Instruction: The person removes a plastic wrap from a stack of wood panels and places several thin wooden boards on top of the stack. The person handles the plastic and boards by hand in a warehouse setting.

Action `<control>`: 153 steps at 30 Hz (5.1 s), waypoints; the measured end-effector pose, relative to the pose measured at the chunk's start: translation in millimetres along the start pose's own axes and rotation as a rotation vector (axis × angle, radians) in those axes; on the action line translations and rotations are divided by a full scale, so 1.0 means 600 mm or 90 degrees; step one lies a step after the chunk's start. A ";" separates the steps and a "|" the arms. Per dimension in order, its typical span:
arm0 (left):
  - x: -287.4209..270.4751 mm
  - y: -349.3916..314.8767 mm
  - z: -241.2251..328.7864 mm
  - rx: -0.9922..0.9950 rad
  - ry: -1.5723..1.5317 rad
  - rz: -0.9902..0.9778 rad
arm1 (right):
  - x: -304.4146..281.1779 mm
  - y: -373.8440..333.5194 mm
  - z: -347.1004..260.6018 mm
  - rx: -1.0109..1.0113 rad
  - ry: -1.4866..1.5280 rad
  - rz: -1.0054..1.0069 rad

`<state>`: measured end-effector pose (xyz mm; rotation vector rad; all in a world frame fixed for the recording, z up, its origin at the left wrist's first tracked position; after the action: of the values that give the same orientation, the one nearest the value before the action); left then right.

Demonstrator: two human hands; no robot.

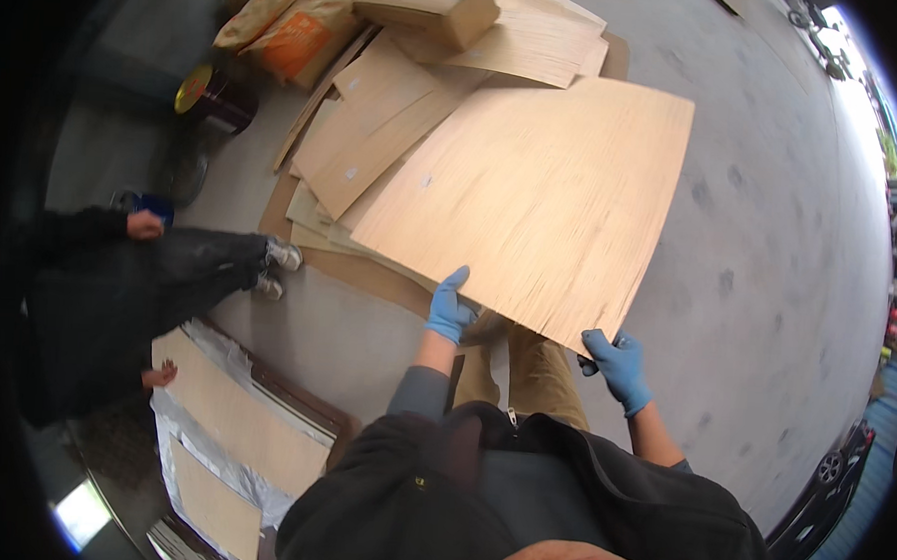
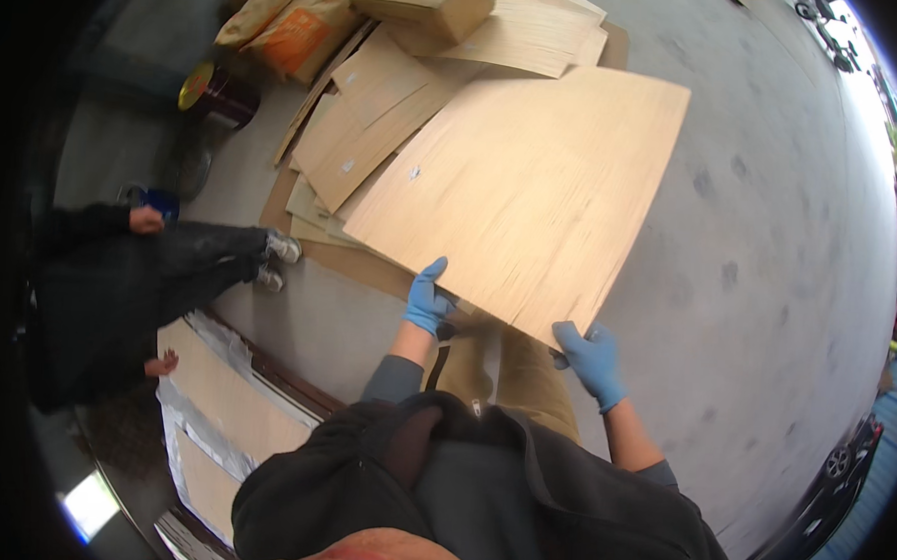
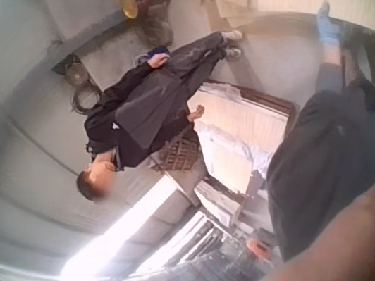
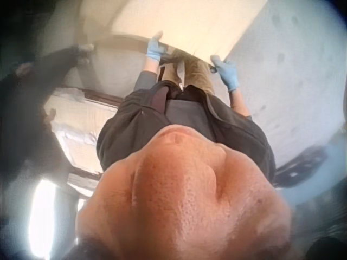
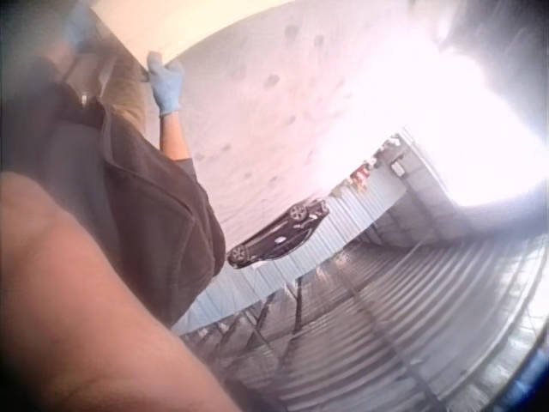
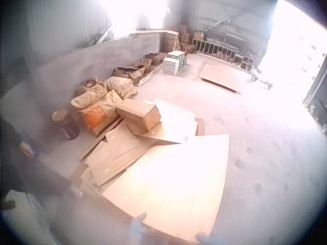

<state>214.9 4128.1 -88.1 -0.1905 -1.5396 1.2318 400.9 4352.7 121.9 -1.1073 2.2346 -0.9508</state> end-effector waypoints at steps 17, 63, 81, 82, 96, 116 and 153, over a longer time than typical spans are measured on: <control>0.051 -0.682 -0.235 0.342 0.078 -0.041 | -0.357 -0.229 0.119 -0.251 -0.050 -0.092; -1.715 -2.641 -0.427 1.122 -0.481 0.297 | 1.098 -2.041 1.394 0.014 -0.357 -1.094; -2.553 -3.193 -0.038 1.134 -0.472 0.266 | 1.767 -2.604 1.947 -0.148 -0.313 -1.079; -2.616 -3.210 0.001 1.126 -0.464 0.238 | 1.823 -2.620 1.984 -0.180 -0.309 -1.080; -3.614 -3.231 0.390 0.965 -0.439 0.272 | 2.487 -2.634 2.674 -0.133 -0.351 -0.972; -3.931 -3.038 0.268 1.026 -0.160 0.264 | 2.318 -2.194 3.666 -0.601 -1.250 -1.005; -3.908 -2.988 0.276 1.003 -0.017 0.226 | 2.696 -2.451 3.304 -0.665 -0.819 -1.075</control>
<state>1822.6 1648.5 -169.5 0.6070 -0.1986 2.3519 1523.3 1645.3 -225.4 -2.8312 0.1923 0.7375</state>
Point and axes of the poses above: each hand's wrist, its own y-axis towards the middle knuckle, its own x-axis out of the palm, z = x × y, the point moved 7 cm from there along y, towards the middle knuckle, and after that the axes turned 1 degree about x, right-handed, at the moved point
